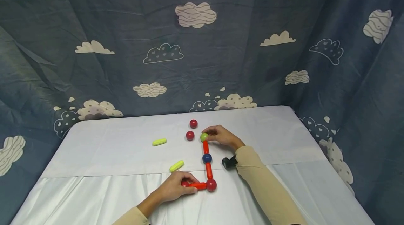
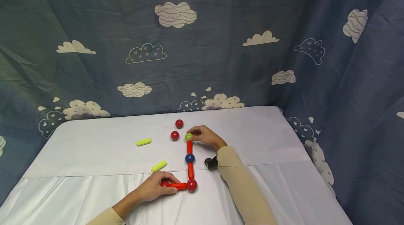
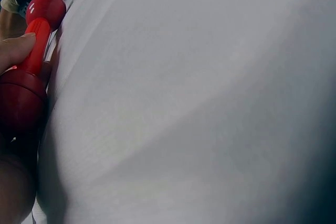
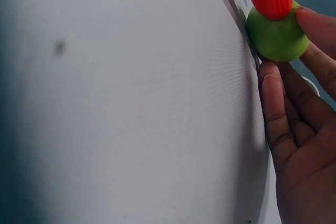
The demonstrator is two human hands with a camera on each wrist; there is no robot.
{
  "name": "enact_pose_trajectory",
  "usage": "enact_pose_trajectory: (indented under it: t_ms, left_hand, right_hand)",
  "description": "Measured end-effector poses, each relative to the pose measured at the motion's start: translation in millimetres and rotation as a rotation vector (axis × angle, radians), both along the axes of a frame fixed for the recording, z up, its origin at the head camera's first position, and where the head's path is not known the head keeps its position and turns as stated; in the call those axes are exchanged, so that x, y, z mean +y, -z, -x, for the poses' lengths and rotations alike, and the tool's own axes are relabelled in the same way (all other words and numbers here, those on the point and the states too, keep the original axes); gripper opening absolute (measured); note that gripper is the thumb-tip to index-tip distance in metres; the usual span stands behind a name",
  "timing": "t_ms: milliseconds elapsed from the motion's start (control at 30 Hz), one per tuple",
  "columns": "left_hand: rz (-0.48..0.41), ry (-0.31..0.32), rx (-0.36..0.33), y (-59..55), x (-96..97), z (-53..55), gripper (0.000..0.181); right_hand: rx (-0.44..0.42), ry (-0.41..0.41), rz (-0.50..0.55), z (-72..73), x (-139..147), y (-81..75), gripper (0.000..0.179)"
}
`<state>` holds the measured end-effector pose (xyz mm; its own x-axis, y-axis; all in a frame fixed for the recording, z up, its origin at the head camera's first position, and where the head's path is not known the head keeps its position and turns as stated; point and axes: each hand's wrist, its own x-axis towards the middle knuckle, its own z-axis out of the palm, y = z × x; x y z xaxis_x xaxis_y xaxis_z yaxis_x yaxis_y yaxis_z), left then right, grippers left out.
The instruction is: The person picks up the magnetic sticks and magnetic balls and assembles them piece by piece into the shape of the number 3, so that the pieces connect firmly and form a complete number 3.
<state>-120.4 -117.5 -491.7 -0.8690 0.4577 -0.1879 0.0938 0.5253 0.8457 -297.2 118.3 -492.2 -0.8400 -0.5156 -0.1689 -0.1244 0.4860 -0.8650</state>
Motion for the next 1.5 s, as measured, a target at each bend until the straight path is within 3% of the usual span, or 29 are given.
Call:
enact_pose_trajectory:
  t_ms: [433, 767, 933, 1233, 1500]
  left_hand:
    - [-0.001, 0.003, -0.011, 0.5, 2.0, -0.1, 0.019]
    - [0.008, -0.007, 0.007, 0.7, -1.0, -0.6, 0.019]
    - [0.007, -0.014, 0.001, 0.5, -1.8, -1.1, 0.019]
    - [0.002, -0.018, 0.011, 3.7, -2.0, -1.1, 0.018]
    - [-0.011, -0.011, 0.003, 4.4, -0.3, -1.3, 0.018]
  right_hand:
    - [-0.030, 0.047, -0.017, -5.0, 2, -4.5, 0.042]
    - [-0.147, 0.244, 0.006, -30.2, 3, -11.6, 0.055]
    - [-0.189, 0.322, 0.071, -44.7, 3, -8.8, 0.051]
    - [-0.222, 0.326, 0.209, -59.2, -2, -6.7, 0.037]
    - [-0.227, 0.417, 0.150, -58.5, -8, -4.3, 0.030]
